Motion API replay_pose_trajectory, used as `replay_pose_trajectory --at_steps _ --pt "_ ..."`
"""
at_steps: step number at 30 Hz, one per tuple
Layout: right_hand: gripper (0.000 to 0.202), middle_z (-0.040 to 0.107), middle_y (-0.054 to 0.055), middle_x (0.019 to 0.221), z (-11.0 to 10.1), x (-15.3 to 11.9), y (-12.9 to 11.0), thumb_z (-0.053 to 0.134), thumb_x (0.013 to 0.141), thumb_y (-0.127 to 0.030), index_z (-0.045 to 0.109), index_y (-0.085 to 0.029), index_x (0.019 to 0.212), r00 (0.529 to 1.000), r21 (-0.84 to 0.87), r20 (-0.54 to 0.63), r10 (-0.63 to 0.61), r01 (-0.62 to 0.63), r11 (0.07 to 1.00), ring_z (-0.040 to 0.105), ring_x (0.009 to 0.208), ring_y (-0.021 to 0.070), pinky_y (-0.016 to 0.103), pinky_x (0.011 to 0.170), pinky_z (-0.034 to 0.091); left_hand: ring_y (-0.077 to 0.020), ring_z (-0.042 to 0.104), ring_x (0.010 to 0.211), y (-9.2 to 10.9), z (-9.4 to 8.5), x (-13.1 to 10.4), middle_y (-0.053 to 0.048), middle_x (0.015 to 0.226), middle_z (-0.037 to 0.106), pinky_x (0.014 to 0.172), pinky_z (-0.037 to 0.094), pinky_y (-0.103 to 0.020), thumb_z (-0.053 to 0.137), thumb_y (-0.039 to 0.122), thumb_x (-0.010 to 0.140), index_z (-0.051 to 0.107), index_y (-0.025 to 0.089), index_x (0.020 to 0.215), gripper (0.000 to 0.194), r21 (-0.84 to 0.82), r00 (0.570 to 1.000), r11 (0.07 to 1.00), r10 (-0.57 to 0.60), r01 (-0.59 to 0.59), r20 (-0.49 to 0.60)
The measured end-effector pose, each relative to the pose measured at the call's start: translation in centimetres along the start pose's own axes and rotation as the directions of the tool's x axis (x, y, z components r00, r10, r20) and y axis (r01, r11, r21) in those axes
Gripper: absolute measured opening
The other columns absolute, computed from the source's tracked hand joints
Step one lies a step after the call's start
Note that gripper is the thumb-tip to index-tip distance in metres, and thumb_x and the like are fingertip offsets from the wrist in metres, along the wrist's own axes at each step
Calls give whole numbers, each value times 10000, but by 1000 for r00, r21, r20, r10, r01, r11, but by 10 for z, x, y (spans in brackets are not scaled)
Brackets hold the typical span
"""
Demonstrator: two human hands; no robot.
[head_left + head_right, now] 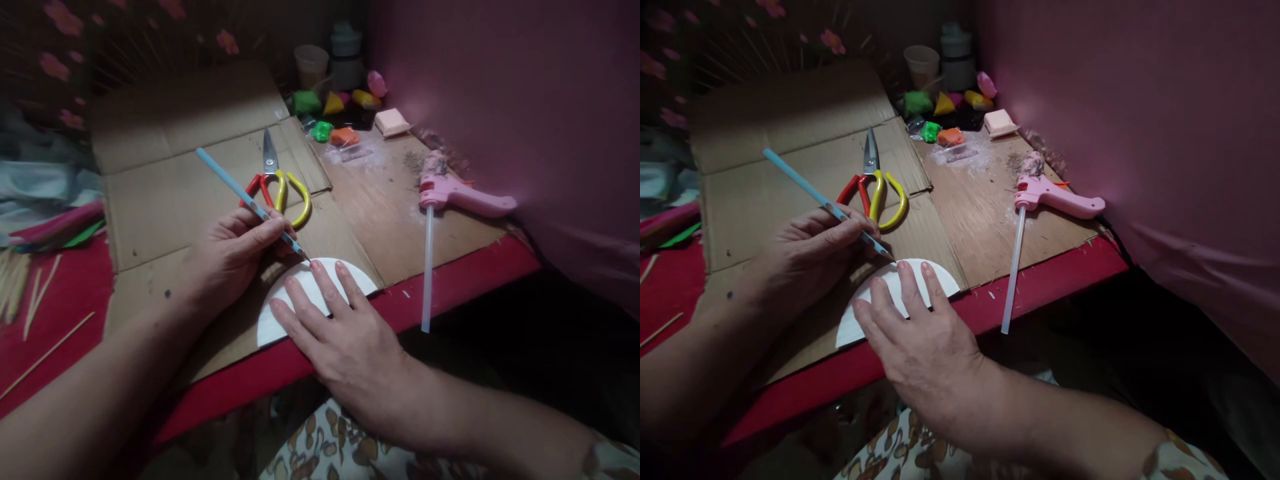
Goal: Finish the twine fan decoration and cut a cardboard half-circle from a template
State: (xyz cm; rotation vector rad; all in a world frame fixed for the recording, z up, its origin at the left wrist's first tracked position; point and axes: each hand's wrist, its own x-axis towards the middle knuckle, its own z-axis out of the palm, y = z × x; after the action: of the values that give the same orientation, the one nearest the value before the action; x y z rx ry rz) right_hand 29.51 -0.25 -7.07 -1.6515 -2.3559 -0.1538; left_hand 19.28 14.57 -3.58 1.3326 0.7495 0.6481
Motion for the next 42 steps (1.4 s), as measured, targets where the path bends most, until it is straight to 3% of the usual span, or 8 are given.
replay_pose_trajectory --at_steps 7,11,15,18,22,32,42 --pt "481 389 155 1403 2 -2 -1 363 917 -207 346 -87 1382 1000 -13 -15 4 -4 1000 275 1317 408 612 1068 277 -106 603 620 2 0 -1 -22 683 630 635 510 -204 634 211 758 641 135 750 77 2 999 1000 -21 21 -42" --pt "460 403 145 1392 1 -1 -1 361 919 -211 375 -97 1364 999 -16 -33 13 -13 1000 311 1303 393 615 1065 278 -114 614 637 8 9 -2 -9 733 629 647 533 -236 662 187 715 642 150 780 78 -24 999 1000 12 -13 -46" --pt "430 425 139 1376 -1 0 -1 345 923 -191 411 -111 1340 999 -22 -45 26 -27 999 380 1265 351 610 1052 295 -122 632 698 15 28 -1 -2 751 634 684 544 -245 685 172 702 646 151 795 104 12 995 1000 22 -23 100" --pt "443 435 131 1366 -1 0 -2 337 927 -210 391 -132 1360 998 -7 -49 45 -45 999 390 1256 334 586 1045 315 -135 646 664 14 44 4 -10 716 647 620 545 -235 701 197 708 641 144 808 128 96 976 995 -34 13 217" --pt "447 400 119 1394 -1 0 -3 327 926 -215 398 -137 1360 997 -5 -52 53 -53 999 371 1262 324 560 1038 336 -149 651 617 10 57 11 -13 675 654 556 535 -233 710 207 696 634 149 781 127 147 961 987 -96 59 258" --pt "475 301 175 1459 -4 2 -1 352 910 -191 358 -79 1372 997 20 -50 57 -56 998 362 1276 303 562 1058 295 -168 672 645 10 61 10 -27 709 683 584 553 -252 693 191 711 620 151 801 123 200 928 975 -159 95 336" --pt "466 361 154 1426 -3 0 -1 344 917 -204 372 -97 1369 998 12 -41 47 -47 999 345 1287 308 555 1064 289 -164 666 624 9 60 11 -24 690 679 567 550 -246 695 206 714 627 157 791 114 207 935 975 -145 79 324"
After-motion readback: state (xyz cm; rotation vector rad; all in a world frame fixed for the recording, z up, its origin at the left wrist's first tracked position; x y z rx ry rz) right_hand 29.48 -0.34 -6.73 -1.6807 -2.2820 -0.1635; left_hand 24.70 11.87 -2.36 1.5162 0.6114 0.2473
